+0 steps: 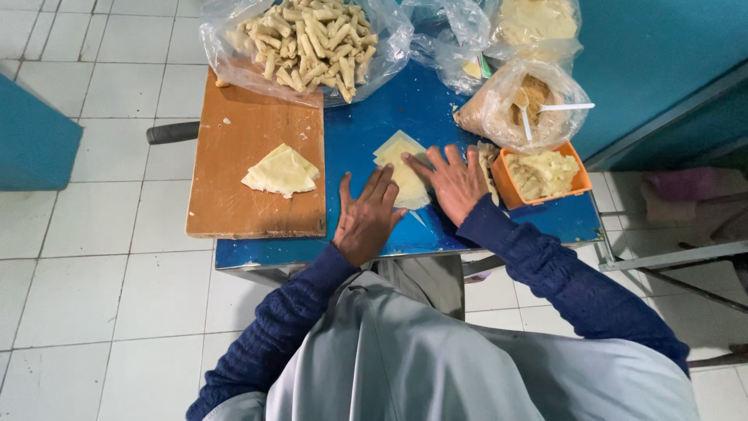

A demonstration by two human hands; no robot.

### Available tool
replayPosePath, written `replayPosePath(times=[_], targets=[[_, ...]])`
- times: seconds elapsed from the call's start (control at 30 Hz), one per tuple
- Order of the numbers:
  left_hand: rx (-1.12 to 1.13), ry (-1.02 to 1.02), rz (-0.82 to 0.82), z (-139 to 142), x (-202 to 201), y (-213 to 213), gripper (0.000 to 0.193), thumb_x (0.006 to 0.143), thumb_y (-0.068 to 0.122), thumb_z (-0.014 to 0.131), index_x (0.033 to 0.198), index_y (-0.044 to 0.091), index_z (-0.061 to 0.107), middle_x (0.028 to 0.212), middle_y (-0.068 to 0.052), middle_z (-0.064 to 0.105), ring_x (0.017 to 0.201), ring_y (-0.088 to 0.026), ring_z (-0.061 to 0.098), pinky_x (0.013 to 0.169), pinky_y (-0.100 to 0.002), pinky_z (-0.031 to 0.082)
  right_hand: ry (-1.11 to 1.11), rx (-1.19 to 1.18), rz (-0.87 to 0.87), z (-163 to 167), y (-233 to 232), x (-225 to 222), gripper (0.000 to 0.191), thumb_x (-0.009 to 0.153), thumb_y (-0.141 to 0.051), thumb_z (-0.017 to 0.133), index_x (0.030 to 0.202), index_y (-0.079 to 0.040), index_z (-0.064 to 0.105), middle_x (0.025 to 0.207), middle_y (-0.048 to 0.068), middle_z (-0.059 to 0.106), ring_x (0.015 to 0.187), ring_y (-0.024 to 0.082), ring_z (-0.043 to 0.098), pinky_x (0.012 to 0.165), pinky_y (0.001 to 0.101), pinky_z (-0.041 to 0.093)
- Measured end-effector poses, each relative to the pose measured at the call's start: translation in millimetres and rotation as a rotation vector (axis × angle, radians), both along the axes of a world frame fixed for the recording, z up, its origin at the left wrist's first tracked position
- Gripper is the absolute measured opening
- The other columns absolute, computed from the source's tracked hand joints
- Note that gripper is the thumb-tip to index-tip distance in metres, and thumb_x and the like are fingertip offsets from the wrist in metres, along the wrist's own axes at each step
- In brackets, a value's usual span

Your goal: The person pinches off pieces of dough and rolls and shapes them by hand into stick forms on a blue table, then places the finished sticks into a plastic bag filled with similar sticks. They repeat this cycle, occasionally reaching into the bag of completed sticks.

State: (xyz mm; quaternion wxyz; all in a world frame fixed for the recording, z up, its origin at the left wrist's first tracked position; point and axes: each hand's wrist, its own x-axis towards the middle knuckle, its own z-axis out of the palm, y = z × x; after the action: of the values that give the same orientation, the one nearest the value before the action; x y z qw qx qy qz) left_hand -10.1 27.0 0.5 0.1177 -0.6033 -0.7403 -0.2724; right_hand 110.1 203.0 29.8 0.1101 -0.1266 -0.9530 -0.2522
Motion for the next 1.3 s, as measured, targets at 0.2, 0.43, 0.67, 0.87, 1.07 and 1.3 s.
replayPosePath(times=[0.2, 0.43, 0.67, 0.87, 1.07, 1.3], targets=[[-0.005, 0.073, 0.015, 0.8, -1.3, 1.0, 0.045, 0.094, 0.038, 0.067, 0.122, 0.005, 0.055, 0.15, -0.014, 0.051, 0.141, -0.023, 0.047, 0.113, -0.071, 0.023, 0.246, -0.627, 0.052, 29.3, 27.9, 38.2, 0.057, 0.084, -0.005, 0.058, 0.134, -0.03, 0.069, 0.115, 0.006, 0.047, 0.11, 0.027, 0.048, 0.091, 0.047, 0.042], [-0.014, 0.054, 0.013, -2.4, -0.6, -2.8, 0.045, 0.097, 0.038, 0.065, 0.125, 0.005, 0.054, 0.152, -0.013, 0.049, 0.143, -0.023, 0.045, 0.114, -0.071, 0.023, 0.231, -0.462, -0.267, 57.3, 26.0, 147.7, 0.05, 0.07, -0.028, 0.09, 0.117, -0.022, 0.076, 0.116, 0.007, 0.046, 0.114, 0.034, 0.044, 0.093, 0.0547, 0.037], [-0.037, 0.04, 0.01, -3.3, -3.3, 1.1, 0.044, 0.096, 0.038, 0.064, 0.125, 0.005, 0.054, 0.153, -0.013, 0.048, 0.144, -0.023, 0.044, 0.113, -0.072, 0.021, 0.356, -0.386, -0.3, 16.6, 30.9, 138.8, 0.032, 0.072, -0.028, 0.09, 0.099, -0.018, 0.076, 0.117, 0.003, 0.047, 0.117, 0.033, 0.043, 0.093, 0.0548, 0.035], [-0.037, 0.025, -0.003, -5.8, -3.8, 0.9, 0.043, 0.097, 0.037, 0.063, 0.125, 0.005, 0.054, 0.153, -0.014, 0.048, 0.145, -0.024, 0.043, 0.112, -0.073, 0.02, 0.412, -0.408, -0.317, 14.8, 29.5, 139.3, 0.026, 0.073, -0.024, 0.091, 0.092, -0.018, 0.074, 0.116, 0.005, 0.046, 0.118, 0.033, 0.043, 0.093, 0.0536, 0.034], [-0.025, -0.022, -0.015, -1.4, -3.6, 1.7, 0.044, 0.096, 0.035, 0.065, 0.125, 0.005, 0.054, 0.152, -0.015, 0.048, 0.143, -0.026, 0.044, 0.112, -0.069, 0.023, 0.431, -0.391, -0.375, 44.5, 7.2, 126.9, 0.044, 0.068, -0.025, 0.093, 0.099, -0.011, 0.066, 0.117, 0.016, 0.045, 0.115, 0.038, 0.042, 0.089, 0.0538, 0.035], [-0.024, -0.227, -0.037, 7.8, -10.2, 9.2, 0.057, 0.099, 0.027, 0.06, 0.146, -0.003, 0.046, 0.158, -0.023, 0.042, 0.138, -0.03, 0.046, 0.104, -0.054, 0.035, 0.39, -0.733, 0.227, 30.6, -6.5, 17.1, 0.064, 0.084, 0.009, 0.063, 0.139, -0.023, 0.068, 0.104, 0.011, 0.044, 0.102, 0.03, 0.048, 0.089, 0.0415, 0.04]])
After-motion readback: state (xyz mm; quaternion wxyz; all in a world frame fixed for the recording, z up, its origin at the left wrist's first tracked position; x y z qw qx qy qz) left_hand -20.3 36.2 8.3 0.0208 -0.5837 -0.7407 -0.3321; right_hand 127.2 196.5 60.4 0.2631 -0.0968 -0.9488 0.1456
